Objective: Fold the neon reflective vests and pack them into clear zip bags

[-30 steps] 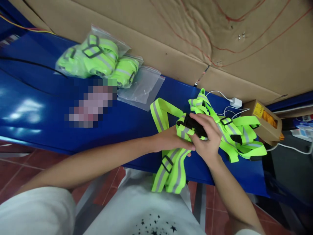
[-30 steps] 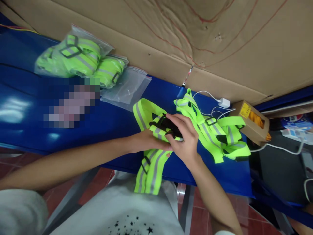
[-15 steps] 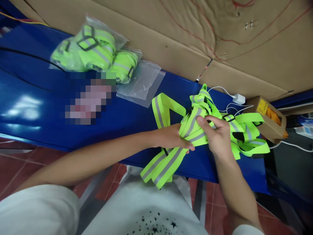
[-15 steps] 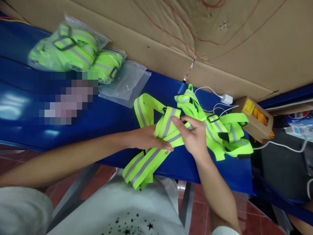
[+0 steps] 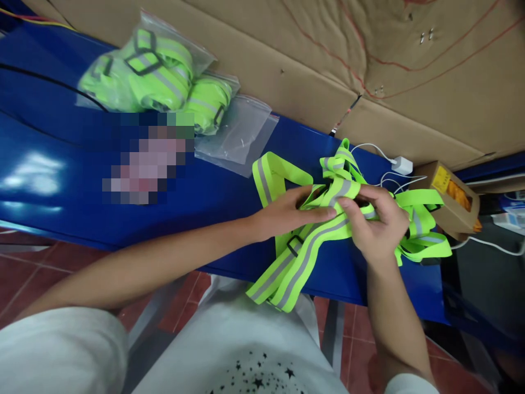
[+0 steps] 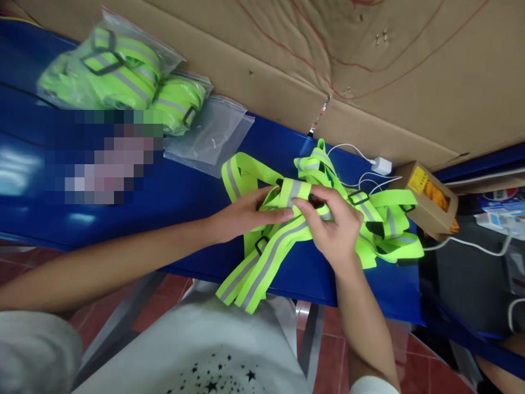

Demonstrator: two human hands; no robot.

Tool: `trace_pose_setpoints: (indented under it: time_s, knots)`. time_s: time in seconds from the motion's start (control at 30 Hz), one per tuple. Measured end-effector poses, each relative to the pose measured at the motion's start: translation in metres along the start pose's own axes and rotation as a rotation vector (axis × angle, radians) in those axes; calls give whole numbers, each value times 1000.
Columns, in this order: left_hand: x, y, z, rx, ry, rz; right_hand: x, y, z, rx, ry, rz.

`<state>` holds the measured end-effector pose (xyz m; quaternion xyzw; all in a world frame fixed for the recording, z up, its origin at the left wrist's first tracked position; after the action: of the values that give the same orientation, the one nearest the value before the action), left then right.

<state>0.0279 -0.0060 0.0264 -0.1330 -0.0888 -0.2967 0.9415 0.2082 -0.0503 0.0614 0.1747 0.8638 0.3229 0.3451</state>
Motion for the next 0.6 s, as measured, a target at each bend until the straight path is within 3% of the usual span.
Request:
trace_pose_setpoints:
  time_s: [0.1, 0.23, 0.43, 0.6]
  knots:
    - [-5, 0, 10, 122, 128, -12, -4, -1, -7, -186, -52, 27]
    - [-3, 0, 6, 35, 79, -89, -1, -3, -6, -319, -73, -23]
    - [-2, 2, -1, -166, -169, -103, 0, -5, 2, -302, -84, 15]
    - [-3, 1, 4, -220, -178, -290, -2, -6, 3, -255, -153, 62]
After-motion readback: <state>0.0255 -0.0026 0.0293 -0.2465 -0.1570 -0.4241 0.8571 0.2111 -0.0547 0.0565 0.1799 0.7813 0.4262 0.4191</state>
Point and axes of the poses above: each hand's wrist, its own y-axis towards the middle knuckle, its own x-axis out of the palm, z = x × y, the point moved 2 cm from there along y, towards the middle knuckle, and after that the axes turned 6 degrees about z, right-handed, at the moved point
